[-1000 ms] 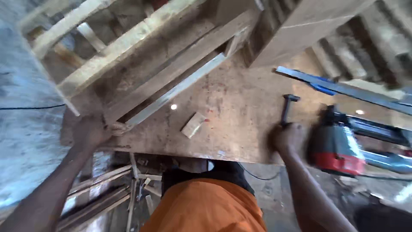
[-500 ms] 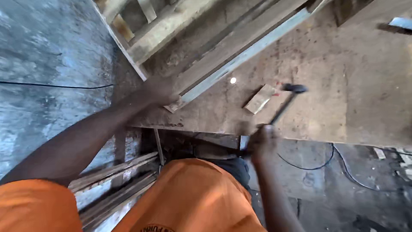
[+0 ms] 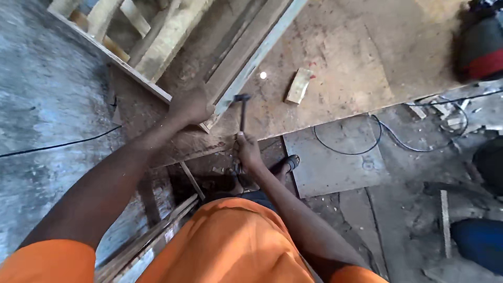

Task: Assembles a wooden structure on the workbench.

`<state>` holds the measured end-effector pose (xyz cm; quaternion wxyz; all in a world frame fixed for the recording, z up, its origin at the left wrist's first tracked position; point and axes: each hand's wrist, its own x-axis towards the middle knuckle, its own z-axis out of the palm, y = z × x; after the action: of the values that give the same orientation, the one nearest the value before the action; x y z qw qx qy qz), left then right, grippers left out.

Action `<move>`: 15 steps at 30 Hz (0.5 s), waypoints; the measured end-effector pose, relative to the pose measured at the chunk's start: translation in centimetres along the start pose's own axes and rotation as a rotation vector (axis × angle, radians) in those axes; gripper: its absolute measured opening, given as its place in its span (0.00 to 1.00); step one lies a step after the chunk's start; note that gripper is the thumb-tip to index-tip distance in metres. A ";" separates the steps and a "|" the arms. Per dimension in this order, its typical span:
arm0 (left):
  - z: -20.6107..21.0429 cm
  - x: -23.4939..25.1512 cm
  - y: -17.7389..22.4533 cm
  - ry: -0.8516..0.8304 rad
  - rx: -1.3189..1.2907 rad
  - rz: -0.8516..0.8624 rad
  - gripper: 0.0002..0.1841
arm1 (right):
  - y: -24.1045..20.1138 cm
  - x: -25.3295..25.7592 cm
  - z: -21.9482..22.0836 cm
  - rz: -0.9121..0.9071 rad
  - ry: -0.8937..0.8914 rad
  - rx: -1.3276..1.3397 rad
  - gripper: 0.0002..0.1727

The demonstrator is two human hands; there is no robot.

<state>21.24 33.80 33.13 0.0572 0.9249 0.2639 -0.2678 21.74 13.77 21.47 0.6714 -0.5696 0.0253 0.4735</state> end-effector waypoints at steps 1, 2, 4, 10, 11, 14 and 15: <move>0.0 0.1 -0.1 0.014 0.000 0.000 0.35 | 0.3 0.2 0.1 0.054 -0.056 -0.062 0.21; 0.2 0.3 -0.2 0.028 -0.001 0.002 0.37 | 0.5 0.2 0.2 0.100 -0.094 -0.095 0.20; 0.3 0.1 -0.1 0.032 -0.016 -0.009 0.39 | 0.7 0.1 0.3 0.116 -0.058 -0.056 0.19; 0.2 -0.2 0.0 0.036 0.003 -0.009 0.38 | 0.4 0.8 -0.3 0.159 -0.090 -0.143 0.20; 0.1 -0.1 0.0 0.034 0.003 -0.009 0.38 | 0.0 0.7 -0.5 0.181 -0.116 -0.171 0.19; 0.1 0.0 0.1 0.020 0.008 -0.006 0.37 | -0.8 0.7 -0.8 0.126 -0.042 -0.080 0.19; 0.2 0.0 0.1 0.013 0.010 -0.006 0.37 | -0.9 0.9 -0.7 0.098 -0.015 -0.047 0.19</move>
<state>21.19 33.68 33.01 0.0498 0.9260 0.2658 -0.2634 23.16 13.83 21.36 0.6341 -0.5795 0.0369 0.5106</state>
